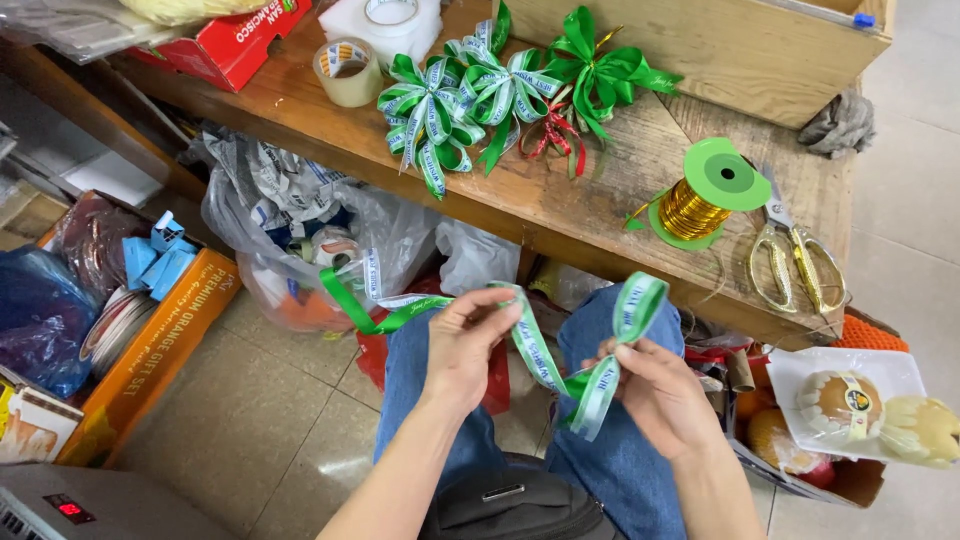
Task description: The person is preparing decorative ribbon loops by folding and tying green and white ribbons.
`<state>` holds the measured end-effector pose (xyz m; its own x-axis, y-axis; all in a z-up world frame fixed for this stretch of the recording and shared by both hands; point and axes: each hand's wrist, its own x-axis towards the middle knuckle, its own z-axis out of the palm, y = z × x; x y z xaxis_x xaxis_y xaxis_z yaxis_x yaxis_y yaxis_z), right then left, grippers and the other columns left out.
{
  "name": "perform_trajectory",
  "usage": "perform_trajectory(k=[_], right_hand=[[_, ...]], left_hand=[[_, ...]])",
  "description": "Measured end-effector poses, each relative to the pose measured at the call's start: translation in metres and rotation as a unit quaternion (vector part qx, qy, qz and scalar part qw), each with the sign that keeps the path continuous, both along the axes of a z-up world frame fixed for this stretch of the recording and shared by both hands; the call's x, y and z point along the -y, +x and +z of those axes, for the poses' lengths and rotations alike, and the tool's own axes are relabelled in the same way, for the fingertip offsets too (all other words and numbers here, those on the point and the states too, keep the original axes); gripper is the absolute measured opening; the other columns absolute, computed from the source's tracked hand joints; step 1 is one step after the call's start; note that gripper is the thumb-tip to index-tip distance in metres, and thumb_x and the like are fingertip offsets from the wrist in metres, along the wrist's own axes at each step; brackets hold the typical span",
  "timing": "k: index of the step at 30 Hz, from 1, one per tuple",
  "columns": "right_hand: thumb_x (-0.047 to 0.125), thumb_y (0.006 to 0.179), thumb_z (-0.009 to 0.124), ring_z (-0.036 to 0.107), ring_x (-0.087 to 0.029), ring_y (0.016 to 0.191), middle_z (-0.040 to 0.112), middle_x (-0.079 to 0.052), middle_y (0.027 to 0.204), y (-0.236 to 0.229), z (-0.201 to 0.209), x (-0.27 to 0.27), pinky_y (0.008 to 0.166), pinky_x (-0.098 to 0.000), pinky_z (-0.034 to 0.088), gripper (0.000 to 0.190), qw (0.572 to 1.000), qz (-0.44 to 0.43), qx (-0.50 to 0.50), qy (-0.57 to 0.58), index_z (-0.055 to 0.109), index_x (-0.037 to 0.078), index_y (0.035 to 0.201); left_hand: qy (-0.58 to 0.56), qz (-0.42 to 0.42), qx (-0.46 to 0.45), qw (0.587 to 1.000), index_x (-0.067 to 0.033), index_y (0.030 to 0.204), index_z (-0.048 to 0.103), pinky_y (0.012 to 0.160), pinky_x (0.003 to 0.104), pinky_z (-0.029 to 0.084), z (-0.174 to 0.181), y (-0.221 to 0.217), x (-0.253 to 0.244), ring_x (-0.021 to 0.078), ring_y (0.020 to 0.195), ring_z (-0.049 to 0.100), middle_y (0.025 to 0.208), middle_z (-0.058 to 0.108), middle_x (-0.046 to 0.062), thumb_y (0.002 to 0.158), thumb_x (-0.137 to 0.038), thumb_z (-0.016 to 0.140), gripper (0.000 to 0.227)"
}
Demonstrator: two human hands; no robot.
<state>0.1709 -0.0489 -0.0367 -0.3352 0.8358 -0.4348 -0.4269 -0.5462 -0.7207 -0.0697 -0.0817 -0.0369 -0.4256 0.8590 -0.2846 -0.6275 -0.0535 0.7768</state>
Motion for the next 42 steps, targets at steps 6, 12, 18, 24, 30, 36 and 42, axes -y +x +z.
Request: perform_trajectory(k=[6,12,18,24,30,36,42], right_hand=[[0.008,0.094,0.07,0.073,-0.037,0.084,0.077,-0.023,0.092,-0.02,0.027,-0.005,0.084,-0.0478,0.056,0.016,0.989,0.104,0.104,0.005,0.073,-0.006,0.101],[0.013,0.09,0.076,0.07,-0.029,0.078,0.079,-0.016,0.088,-0.027,0.024,-0.004,0.08,-0.0401,0.052,0.013,0.979,0.147,0.143,0.014,0.075,0.0,0.091],[0.015,0.093,0.078,0.055,-0.016,0.073,0.07,-0.003,0.079,-0.028,0.006,-0.002,0.07,-0.0313,0.042,0.013,0.974,0.131,0.182,0.045,0.072,0.008,0.083],[0.014,0.093,0.078,0.05,-0.012,0.071,0.064,0.0,0.076,-0.03,-0.001,-0.001,0.07,-0.0291,0.037,0.014,0.973,0.123,0.182,0.068,0.07,0.008,0.082],[0.011,0.089,0.081,0.059,-0.015,0.057,0.065,-0.005,0.064,-0.035,-0.008,-0.002,0.058,-0.0297,0.047,0.016,0.977,0.088,0.178,0.074,0.073,0.002,0.079],[0.015,0.091,0.076,0.062,-0.019,0.065,0.064,-0.004,0.071,-0.04,0.02,-0.004,0.06,-0.0319,0.048,0.012,0.991,0.087,0.101,-0.01,0.07,0.004,0.088],[0.015,0.093,0.074,0.062,-0.019,0.067,0.063,-0.003,0.074,-0.035,0.009,-0.005,0.062,-0.0331,0.048,0.012,0.991,0.083,0.102,-0.027,0.068,0.005,0.09]], left_hand=[[-0.025,-0.165,-0.174,0.97,-0.0059,0.097,0.083,0.08,0.028,0.062,0.016,0.004,0.007,0.0152,0.086,0.075,0.097,0.083,0.009,0.081,-0.001,0.085,0.017],[-0.026,-0.24,-0.219,0.945,-0.0044,0.1,0.084,0.083,0.026,0.062,0.009,0.006,0.012,0.014,0.088,0.076,0.096,0.083,0.008,0.084,-0.007,0.085,0.017],[-0.04,-0.235,-0.245,0.94,-0.0054,0.102,0.085,0.084,0.024,0.062,0.005,0.014,0.013,0.0135,0.092,0.078,0.099,0.085,0.008,0.086,-0.002,0.081,0.017],[-0.051,-0.23,-0.237,0.942,-0.006,0.104,0.086,0.078,0.021,0.06,0.004,0.015,0.014,0.0107,0.087,0.076,0.1,0.085,0.008,0.085,-0.001,0.082,0.02],[-0.017,-0.199,-0.168,0.965,-0.001,0.109,0.085,0.069,0.021,0.06,0.002,0.015,0.013,0.0038,0.073,0.064,0.08,0.08,0.009,0.081,0.006,0.082,0.029],[-0.03,-0.198,-0.124,0.972,0.0002,0.117,0.082,0.07,0.023,0.064,0.001,0.013,0.009,0.0043,0.072,0.068,0.091,0.081,0.01,0.079,0.008,0.082,0.038],[-0.039,-0.206,-0.136,0.968,0.0,0.119,0.081,0.072,0.025,0.066,-0.015,0.011,0.004,0.0057,0.074,0.07,0.099,0.081,0.012,0.08,0.009,0.081,0.04]])
